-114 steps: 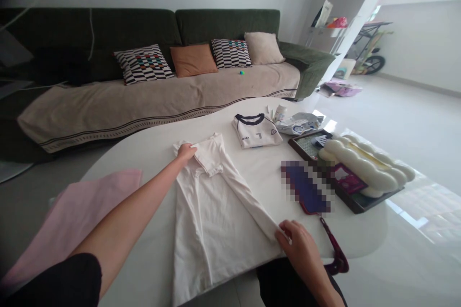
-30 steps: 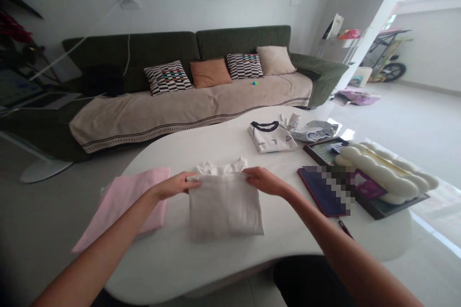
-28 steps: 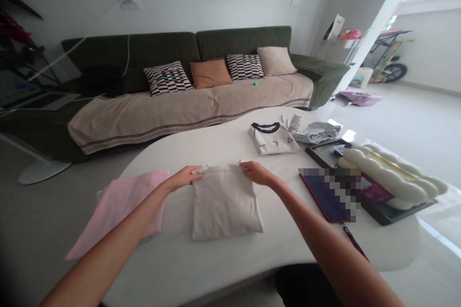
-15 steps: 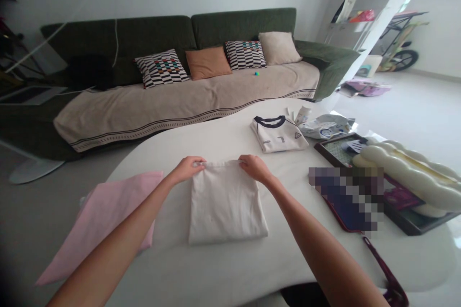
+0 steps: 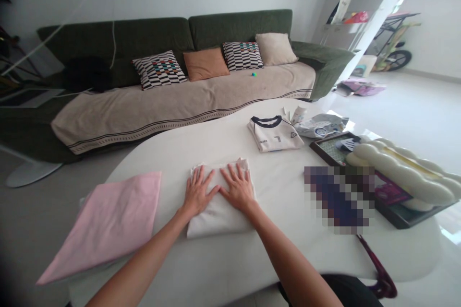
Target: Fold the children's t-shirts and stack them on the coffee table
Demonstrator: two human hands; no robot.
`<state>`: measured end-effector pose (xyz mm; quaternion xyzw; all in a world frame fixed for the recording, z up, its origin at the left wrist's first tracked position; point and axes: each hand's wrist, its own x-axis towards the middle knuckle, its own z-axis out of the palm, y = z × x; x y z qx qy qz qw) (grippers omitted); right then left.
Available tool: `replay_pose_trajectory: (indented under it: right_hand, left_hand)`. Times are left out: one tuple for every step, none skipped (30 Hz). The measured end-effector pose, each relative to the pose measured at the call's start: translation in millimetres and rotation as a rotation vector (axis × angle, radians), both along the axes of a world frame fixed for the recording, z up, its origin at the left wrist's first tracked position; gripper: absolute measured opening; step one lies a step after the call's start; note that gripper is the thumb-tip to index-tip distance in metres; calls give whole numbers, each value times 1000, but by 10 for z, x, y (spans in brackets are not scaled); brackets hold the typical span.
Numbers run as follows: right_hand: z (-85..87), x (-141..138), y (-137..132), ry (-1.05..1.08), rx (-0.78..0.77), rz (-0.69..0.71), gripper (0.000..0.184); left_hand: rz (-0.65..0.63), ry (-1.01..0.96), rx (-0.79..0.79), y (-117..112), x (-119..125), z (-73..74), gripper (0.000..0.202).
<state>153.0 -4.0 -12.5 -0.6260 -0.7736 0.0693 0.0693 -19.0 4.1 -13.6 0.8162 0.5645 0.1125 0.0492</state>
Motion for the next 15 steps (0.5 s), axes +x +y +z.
replay_pose_trajectory:
  right_hand:
    - [-6, 84, 25, 1, -14, -13, 62]
    - [3, 174, 54, 0, -31, -36, 61]
    - [25, 257, 78, -4, -51, -68, 61]
    - [58, 318, 90, -11, -68, -105, 60]
    - [98, 349, 86, -22, -76, -143, 59]
    - [140, 341, 59, -32, -73, -178, 59]
    - [180, 293, 6, -37, -54, -205, 59]
    - [211, 210, -72, -34, -24, -221, 60]
    - [230, 103, -172, -23, 9, -219, 61]
    - [233, -14, -290, -6, 32, -199, 61]
    - [221, -124, -416, 14, 39, -163, 60]
    - [197, -211, -543, 32, 32, -116, 58]
    - [163, -263, -662, 45, 19, -69, 56]
    - [124, -272, -767, 52, 8, -33, 56]
    - [84, -237, -855, 53, 3, -14, 57]
  left_hand:
    - [25, 9, -13, 21, -15, -12, 63]
    - [38, 17, -27, 55, -30, -9, 63]
    - [40, 25, -43, 93, -40, 7, 62]
    - [40, 36, -58, 126, -45, 33, 60]
    - [48, 46, -68, 147, -43, 64, 59]
    - [69, 54, -69, 148, -34, 94, 57]
    - [98, 59, -59, 125, -19, 117, 57]
    - [125, 59, -43, 73, 2, 131, 57]
    - [136, 54, -25, -3, 26, 133, 58]
    - [125, 46, -13, -99, 49, 125, 58]
    - [86, 38, -10, -204, 68, 110, 58]
    - [34, 33, -14, -307, 81, 92, 57]
    - [-12, 28, -21, -397, 83, 75, 56]
    - [-45, 24, -27, -465, 73, 63, 54]
    - [-64, 22, -33, -505, 49, 56, 53]
